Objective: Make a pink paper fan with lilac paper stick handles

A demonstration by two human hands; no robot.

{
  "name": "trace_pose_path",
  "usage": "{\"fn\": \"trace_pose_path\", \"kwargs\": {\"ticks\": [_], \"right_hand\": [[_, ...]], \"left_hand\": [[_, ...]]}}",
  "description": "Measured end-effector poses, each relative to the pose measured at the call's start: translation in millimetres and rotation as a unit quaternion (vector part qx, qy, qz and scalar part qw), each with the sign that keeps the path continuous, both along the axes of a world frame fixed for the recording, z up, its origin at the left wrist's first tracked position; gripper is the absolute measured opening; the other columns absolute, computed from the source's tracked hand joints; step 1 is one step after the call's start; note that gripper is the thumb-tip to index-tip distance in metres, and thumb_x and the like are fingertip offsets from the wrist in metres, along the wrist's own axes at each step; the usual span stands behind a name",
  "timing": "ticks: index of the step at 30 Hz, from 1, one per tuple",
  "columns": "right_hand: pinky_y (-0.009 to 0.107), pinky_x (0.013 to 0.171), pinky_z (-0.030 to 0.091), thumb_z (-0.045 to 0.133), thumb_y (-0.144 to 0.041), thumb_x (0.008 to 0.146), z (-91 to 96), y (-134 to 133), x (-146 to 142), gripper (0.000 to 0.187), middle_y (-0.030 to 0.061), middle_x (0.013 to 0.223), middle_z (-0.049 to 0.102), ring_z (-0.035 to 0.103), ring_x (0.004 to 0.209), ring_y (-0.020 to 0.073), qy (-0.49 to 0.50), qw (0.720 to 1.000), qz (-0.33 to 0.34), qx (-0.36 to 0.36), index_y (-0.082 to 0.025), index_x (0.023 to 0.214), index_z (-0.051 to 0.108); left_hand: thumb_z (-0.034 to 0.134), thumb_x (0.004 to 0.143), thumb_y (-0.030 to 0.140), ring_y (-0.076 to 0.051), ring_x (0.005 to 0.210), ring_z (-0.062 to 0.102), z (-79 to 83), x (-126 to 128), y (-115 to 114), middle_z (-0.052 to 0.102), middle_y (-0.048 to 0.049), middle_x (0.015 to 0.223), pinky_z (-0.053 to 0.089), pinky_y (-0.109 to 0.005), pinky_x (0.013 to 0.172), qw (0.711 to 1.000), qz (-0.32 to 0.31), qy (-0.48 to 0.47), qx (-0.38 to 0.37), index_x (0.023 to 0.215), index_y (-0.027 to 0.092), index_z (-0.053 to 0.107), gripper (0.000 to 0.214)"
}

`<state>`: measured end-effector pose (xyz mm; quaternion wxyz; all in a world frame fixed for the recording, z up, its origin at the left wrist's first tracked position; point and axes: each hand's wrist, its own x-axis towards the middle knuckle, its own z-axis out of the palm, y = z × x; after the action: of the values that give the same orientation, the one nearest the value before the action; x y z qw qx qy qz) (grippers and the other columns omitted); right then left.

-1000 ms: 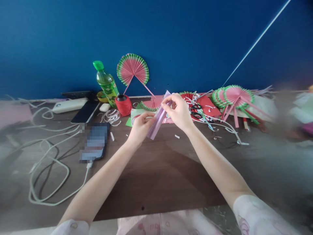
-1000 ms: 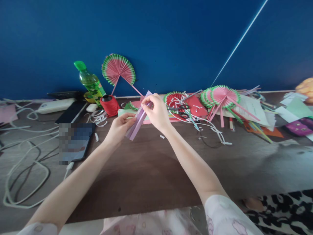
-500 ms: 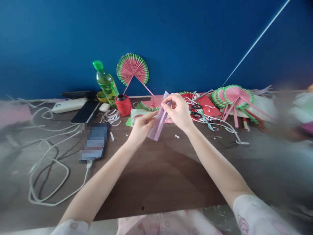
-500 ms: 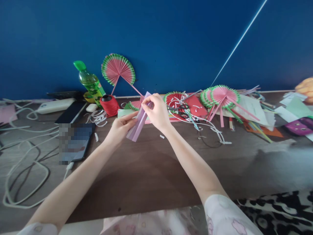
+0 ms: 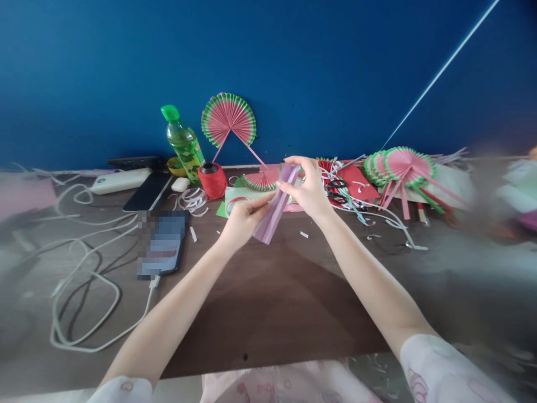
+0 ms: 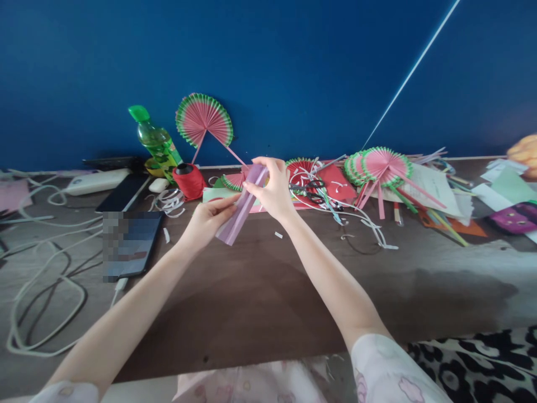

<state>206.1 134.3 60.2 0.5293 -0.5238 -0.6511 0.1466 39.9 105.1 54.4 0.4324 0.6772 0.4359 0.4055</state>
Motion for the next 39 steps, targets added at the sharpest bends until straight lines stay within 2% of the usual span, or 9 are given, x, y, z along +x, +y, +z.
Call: {"fn": "trace_pose_path", "kwargs": {"ticks": [5,11,16,20,24,26,31,35,39], "right_hand": [[0.044,0.092,0.038,0.072,-0.027,0.063,-0.3,5.5,10.4,0.061,0.006,0.117,0.053,0.049,0.108,0.0245,0.045,0.995,0.064,-0.056,-0.027,0.118,0.047],[0.036,0.076,0.045,0.074,-0.029,0.06,7.1,3.7,15.4,0.039,0.0023,0.091,0.063,0.058,0.084,0.019,0.032,0.992,0.086,-0.081,-0.02,0.096,0.061],[0.031,0.058,0.045,0.072,-0.034,0.061,9.3,0.4,17.3,0.02,-0.0007,0.061,0.058,0.054,0.058,0.0142,-0.011,0.985,0.079,-0.151,-0.017,0.068,0.065],[0.027,0.051,0.044,0.071,-0.031,0.061,7.1,-0.3,19.0,0.016,0.0011,0.064,0.063,0.056,0.056,0.0134,-0.023,0.968,0.129,-0.213,-0.018,0.063,0.064],[0.027,0.059,0.045,0.069,-0.023,0.061,-5.4,3.4,15.4,0.011,0.0017,0.07,0.066,0.06,0.066,0.0148,-0.075,0.942,0.2,-0.257,-0.017,0.061,0.06],[0.026,0.059,0.045,0.067,-0.017,0.061,-14.5,5.7,10.9,0.011,0.0001,0.066,0.065,0.062,0.066,0.015,-0.065,0.929,0.221,-0.29,-0.018,0.066,0.057],[0.025,0.06,0.045,0.059,-0.004,0.061,-31.7,9.0,-1.4,0.018,0.0,0.066,0.066,0.063,0.068,0.0153,-0.04,0.911,0.225,-0.342,-0.018,0.071,0.057],[0.028,0.07,0.047,0.059,-0.007,0.067,-36.6,9.1,-6.1,0.01,0.0048,0.079,0.069,0.063,0.075,0.0154,-0.05,0.926,0.211,-0.309,-0.017,0.07,0.059],[0.032,0.077,0.046,0.061,-0.013,0.07,-36.6,8.1,-7.8,0.004,0.0043,0.082,0.068,0.061,0.08,0.0169,-0.122,0.942,0.185,-0.252,-0.017,0.07,0.062]], "left_hand": [[0.058,0.078,0.028,-0.023,0.107,0.059,2.1,-7.4,4.2,0.066,-0.0019,0.114,0.041,-0.032,0.097,0.999,-0.029,0.02,0.011,0.111,0.022,0.065,0.034],[0.058,0.078,0.029,-0.023,0.102,0.061,7.0,-16.6,7.8,0.068,-0.0013,0.11,0.045,-0.031,0.09,0.997,-0.052,0.064,0.013,0.108,0.023,0.067,0.032],[0.061,0.074,0.028,-0.022,0.092,0.063,6.9,-24.5,13.1,0.071,0.0005,0.1,0.046,-0.029,0.084,0.993,-0.064,0.096,-0.007,0.102,0.025,0.07,0.03],[0.064,0.069,0.03,-0.021,0.087,0.063,2.1,-33.8,22.1,0.072,0.0003,0.096,0.046,-0.027,0.079,0.987,-0.099,0.125,-0.02,0.098,0.025,0.072,0.03],[0.066,0.065,0.029,-0.019,0.075,0.064,0.1,-46.0,30.6,0.073,-0.0004,0.084,0.047,-0.025,0.068,0.97,-0.157,0.161,-0.096,0.088,0.026,0.074,0.025],[0.063,0.066,0.03,-0.019,0.068,0.064,0.7,-52.7,33.7,0.072,-0.0016,0.079,0.046,-0.025,0.063,0.966,-0.137,0.189,-0.112,0.084,0.025,0.074,0.022],[0.054,0.073,0.029,-0.02,0.069,0.06,-7.0,-61.7,39.0,0.07,-0.0047,0.077,0.041,-0.028,0.067,0.959,0.089,0.262,0.055,0.078,0.022,0.072,0.02],[0.065,0.066,0.031,-0.024,0.081,0.058,-26.8,-57.3,42.4,0.069,-0.0073,0.086,0.04,-0.033,0.078,0.946,0.006,0.315,0.076,0.078,0.022,0.07,0.016],[0.066,0.064,0.022,-0.027,0.092,0.053,-39.3,-54.7,45.2,0.065,-0.0078,0.085,0.037,-0.037,0.085,0.926,0.017,0.361,0.109,0.066,0.02,0.062,0.005]]}}
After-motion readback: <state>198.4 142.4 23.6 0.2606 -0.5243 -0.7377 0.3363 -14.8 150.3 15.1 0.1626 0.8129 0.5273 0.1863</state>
